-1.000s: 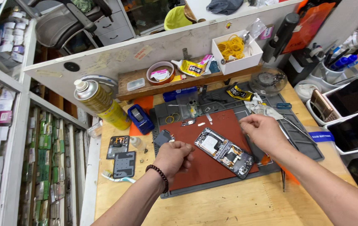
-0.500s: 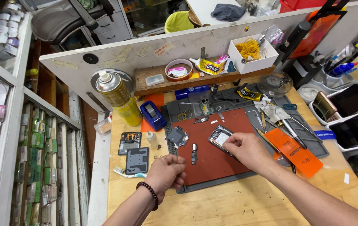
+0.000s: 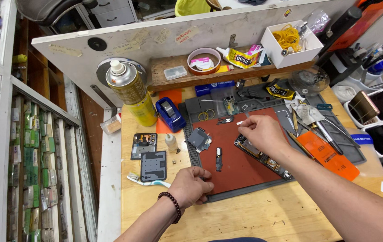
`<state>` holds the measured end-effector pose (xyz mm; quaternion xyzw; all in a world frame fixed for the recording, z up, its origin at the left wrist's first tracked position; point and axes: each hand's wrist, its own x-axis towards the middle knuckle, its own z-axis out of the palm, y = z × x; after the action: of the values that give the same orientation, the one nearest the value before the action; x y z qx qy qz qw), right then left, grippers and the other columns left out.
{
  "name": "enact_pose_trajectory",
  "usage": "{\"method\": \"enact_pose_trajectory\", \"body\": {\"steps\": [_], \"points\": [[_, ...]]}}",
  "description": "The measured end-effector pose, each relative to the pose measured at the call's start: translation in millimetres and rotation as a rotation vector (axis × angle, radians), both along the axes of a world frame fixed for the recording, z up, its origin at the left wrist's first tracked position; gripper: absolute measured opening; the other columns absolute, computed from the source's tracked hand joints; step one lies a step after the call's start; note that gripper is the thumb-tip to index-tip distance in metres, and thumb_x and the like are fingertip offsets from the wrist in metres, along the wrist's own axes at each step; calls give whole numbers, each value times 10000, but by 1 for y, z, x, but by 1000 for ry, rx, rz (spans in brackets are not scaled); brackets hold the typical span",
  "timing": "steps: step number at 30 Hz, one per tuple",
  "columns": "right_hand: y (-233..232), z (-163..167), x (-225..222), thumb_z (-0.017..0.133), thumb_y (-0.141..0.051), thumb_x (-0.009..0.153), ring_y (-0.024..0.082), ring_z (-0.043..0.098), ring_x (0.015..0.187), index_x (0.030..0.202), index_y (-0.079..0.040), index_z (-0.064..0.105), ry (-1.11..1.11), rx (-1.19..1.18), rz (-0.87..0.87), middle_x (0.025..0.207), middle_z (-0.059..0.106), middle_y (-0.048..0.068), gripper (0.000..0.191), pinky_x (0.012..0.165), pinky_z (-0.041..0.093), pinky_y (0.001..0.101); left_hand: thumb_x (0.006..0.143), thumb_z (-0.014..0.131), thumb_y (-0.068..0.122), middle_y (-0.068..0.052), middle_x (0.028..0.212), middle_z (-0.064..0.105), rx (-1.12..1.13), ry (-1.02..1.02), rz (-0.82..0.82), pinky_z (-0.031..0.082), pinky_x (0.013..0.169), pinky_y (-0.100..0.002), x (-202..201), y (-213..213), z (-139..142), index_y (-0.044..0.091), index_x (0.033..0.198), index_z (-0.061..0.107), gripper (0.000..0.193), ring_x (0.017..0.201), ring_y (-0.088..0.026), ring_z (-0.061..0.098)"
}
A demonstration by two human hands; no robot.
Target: The person uses a precision screwdriver to remove screws from a disassembled mobile phone and its back cover. They then use a toothbrush to clean the back cover and a heat gun to apply heat to the phone's internal components. Finally, they use tweezers to handle small parts and a circuit board.
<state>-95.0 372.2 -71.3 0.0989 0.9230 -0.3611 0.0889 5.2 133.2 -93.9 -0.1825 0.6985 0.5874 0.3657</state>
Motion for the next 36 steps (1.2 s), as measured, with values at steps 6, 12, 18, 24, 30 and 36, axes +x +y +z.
{"method": "enact_pose_trajectory", "body": {"steps": [6, 12, 18, 24, 30, 36], "points": [[-10, -4, 0, 787, -263, 822, 199, 752, 779, 993, -106, 805, 42, 107, 103, 833, 783, 70, 233, 733, 576, 359, 828, 800, 114, -58, 816, 741, -15, 40, 4, 551, 518, -263, -6, -9, -8, 4, 1064, 709, 276, 560, -117, 643], [-23, 2, 30, 754, -256, 820, 215, 755, 819, 1064, -123, 775, 74, 91, 355, 872, 781, 50, 279, 760, 592, 364, 855, 772, 129, -64, 789, 719, 0, 50, 32, 543, 475, -268, -9, -2, -8, -4, 1071, 689, 268, 549, -126, 647], [-49, 16, 47, 750, -286, 851, 252, 727, 849, 1253, -169, 678, -43, 201, 404, 888, 746, 68, 425, 787, 575, 403, 871, 747, 116, -70, 794, 711, 23, 54, 36, 536, 450, -267, -10, 3, 1, -16, 1098, 680, 271, 535, -137, 651], [-56, 22, 53, 739, -298, 866, 252, 715, 905, 1242, -178, 675, -79, 236, 376, 946, 735, 63, 399, 804, 571, 409, 895, 723, 132, -76, 814, 725, -12, 77, 24, 537, 464, -263, -13, 3, 8, -9, 1096, 693, 247, 542, -121, 653], [-57, 18, 55, 738, -277, 870, 250, 723, 899, 1176, -142, 684, -53, 218, 346, 945, 740, 60, 339, 801, 575, 405, 909, 710, 144, -69, 811, 724, -14, 57, 31, 552, 473, -262, -14, 4, 8, -7, 1098, 701, 242, 548, -119, 654], [-61, 12, 55, 745, -257, 858, 256, 734, 910, 1133, -112, 693, -6, 199, 316, 935, 757, 65, 316, 804, 583, 405, 908, 708, 149, -66, 818, 731, -16, 54, 30, 539, 469, -254, -15, 5, 6, 1, 1102, 699, 244, 553, -124, 656]]}}
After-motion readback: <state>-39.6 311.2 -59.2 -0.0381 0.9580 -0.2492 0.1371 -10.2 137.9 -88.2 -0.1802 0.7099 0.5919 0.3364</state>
